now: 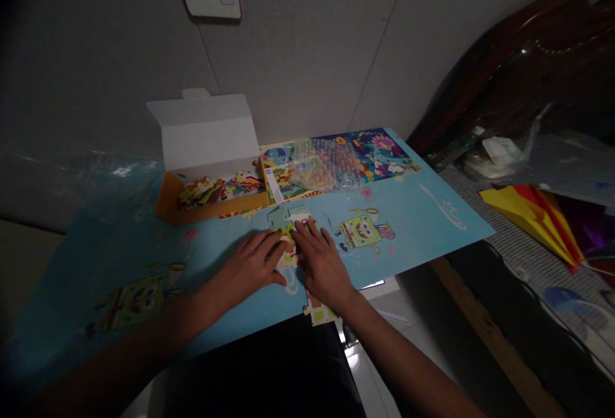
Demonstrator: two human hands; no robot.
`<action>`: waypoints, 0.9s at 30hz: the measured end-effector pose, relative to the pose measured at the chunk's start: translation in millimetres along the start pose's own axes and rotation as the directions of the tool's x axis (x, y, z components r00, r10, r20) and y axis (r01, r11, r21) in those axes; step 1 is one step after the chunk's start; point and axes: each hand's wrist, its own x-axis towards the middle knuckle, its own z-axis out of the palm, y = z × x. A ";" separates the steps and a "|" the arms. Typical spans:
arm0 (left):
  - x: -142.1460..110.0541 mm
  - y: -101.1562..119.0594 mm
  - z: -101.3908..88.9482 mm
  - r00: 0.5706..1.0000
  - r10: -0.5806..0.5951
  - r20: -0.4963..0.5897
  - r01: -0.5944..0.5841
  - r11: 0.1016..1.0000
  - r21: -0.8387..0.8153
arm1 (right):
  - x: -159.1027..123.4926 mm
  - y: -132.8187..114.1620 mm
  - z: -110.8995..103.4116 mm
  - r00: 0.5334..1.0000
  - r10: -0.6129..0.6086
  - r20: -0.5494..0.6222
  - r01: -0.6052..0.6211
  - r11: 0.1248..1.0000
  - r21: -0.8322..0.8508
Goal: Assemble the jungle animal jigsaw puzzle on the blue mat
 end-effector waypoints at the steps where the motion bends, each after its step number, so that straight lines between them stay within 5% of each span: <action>1: 1.5 2.5 -0.7 0.999 -0.022 0.039 0.022 1.000 -0.002 | 0.0 0.4 0.2 1.000 -0.003 0.002 0.003 1.000 0.003; 8: 11.1 4.6 -3.4 0.993 0.068 0.098 -0.080 0.989 0.121 | -0.8 0.4 -0.7 1.000 -0.008 -0.018 0.008 1.000 0.010; 20: 8.6 -15.1 2.8 0.983 0.165 -0.078 -0.155 0.980 0.121 | -1.3 1.0 2.4 1.000 -0.003 -0.023 0.002 0.999 -0.037; 23: 6.4 -17.5 9.1 0.992 0.068 -0.110 -0.064 0.997 0.038 | -1.8 2.8 5.4 0.996 -0.043 -0.079 0.040 0.998 -0.040; 27: 13.5 -21.0 14.7 0.966 -0.216 -0.143 0.202 0.974 -0.106 | -2.5 3.0 7.5 0.982 -0.048 -0.184 0.041 0.998 -0.041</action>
